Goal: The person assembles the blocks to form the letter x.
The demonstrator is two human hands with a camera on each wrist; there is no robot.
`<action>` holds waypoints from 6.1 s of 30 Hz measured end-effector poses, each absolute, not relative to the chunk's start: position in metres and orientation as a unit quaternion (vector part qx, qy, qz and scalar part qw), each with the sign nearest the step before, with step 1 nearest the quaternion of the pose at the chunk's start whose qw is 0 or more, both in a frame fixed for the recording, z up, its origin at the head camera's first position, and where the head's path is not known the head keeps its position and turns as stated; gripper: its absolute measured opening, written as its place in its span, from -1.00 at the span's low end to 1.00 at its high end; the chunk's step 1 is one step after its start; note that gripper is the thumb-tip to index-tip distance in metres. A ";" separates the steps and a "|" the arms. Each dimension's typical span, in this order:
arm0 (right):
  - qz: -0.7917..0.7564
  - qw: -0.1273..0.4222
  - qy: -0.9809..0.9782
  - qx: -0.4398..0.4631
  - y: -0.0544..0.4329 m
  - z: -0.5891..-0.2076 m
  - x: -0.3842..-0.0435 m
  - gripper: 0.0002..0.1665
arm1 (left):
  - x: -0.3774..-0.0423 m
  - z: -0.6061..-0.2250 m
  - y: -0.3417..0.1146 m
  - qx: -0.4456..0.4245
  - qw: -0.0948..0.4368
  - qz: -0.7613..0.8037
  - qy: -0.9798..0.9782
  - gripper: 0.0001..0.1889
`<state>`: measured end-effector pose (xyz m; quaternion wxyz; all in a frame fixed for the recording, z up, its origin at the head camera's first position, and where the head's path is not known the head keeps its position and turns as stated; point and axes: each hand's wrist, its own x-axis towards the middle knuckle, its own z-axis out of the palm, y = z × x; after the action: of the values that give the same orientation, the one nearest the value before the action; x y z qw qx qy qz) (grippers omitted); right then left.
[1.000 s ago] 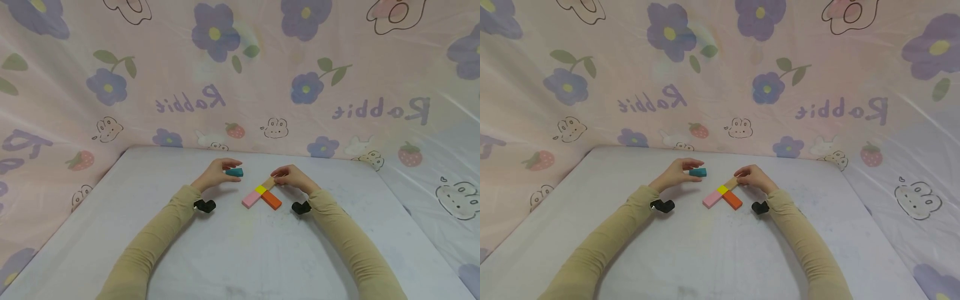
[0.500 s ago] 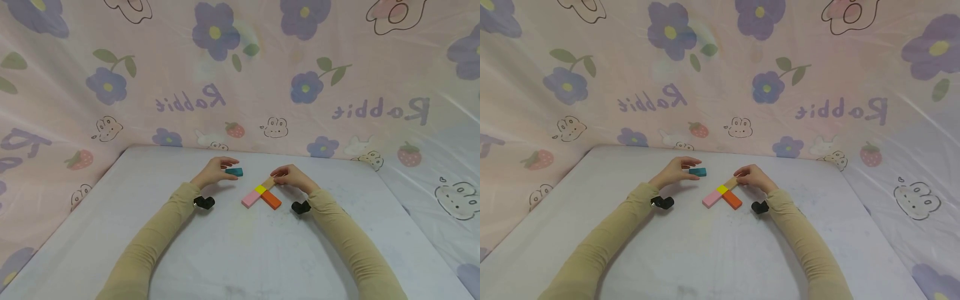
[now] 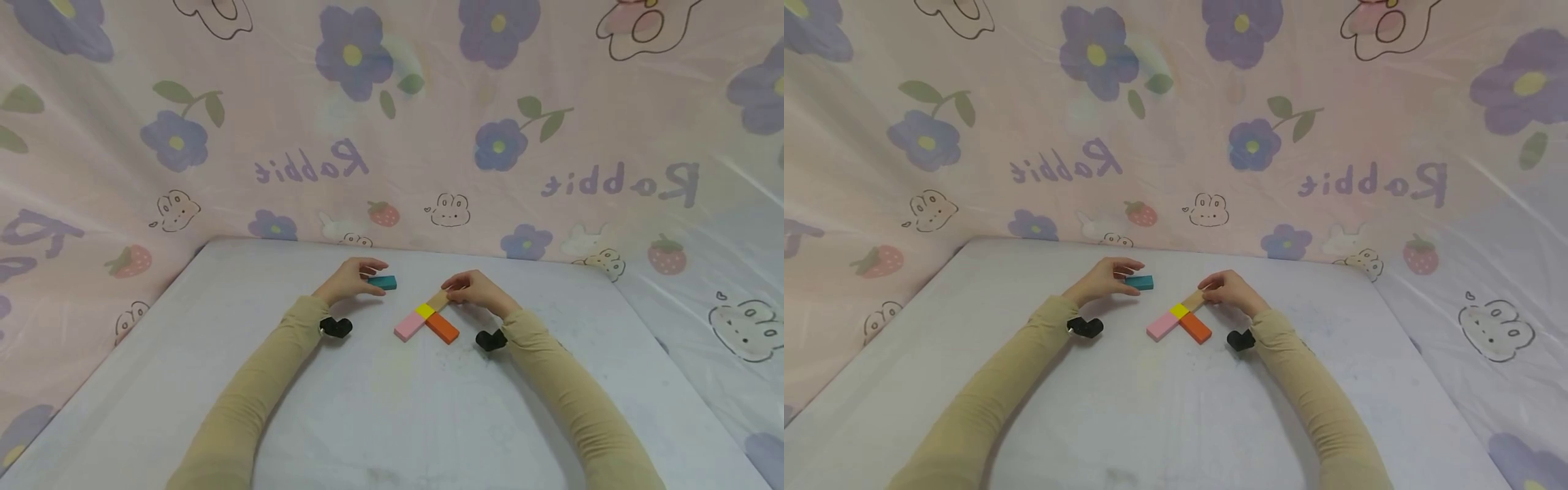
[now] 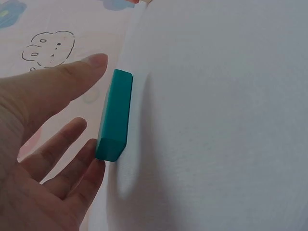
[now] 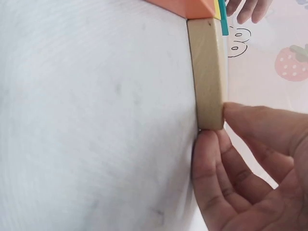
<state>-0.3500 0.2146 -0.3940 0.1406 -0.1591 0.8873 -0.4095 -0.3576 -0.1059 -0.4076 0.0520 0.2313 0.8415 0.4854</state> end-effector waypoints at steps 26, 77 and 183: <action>-0.415 0.144 0.884 -0.160 0.213 -0.393 -0.346 -0.67 | -0.364 -0.418 -0.104 0.219 0.050 0.454 0.862 -0.47; -0.402 0.151 0.893 -0.138 0.211 -0.392 -0.349 -0.67 | -0.371 -0.401 -0.103 0.271 0.086 0.332 0.899 -0.56; -0.393 0.148 0.896 -0.146 0.211 -0.391 -0.347 -0.68 | -0.342 -0.404 -0.067 0.148 0.076 0.469 0.867 -0.83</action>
<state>-0.3466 0.2105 -0.3913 0.1475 -0.1462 0.8956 -0.3933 -0.3423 -0.0667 -0.4042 0.0756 0.1475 0.8674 0.4693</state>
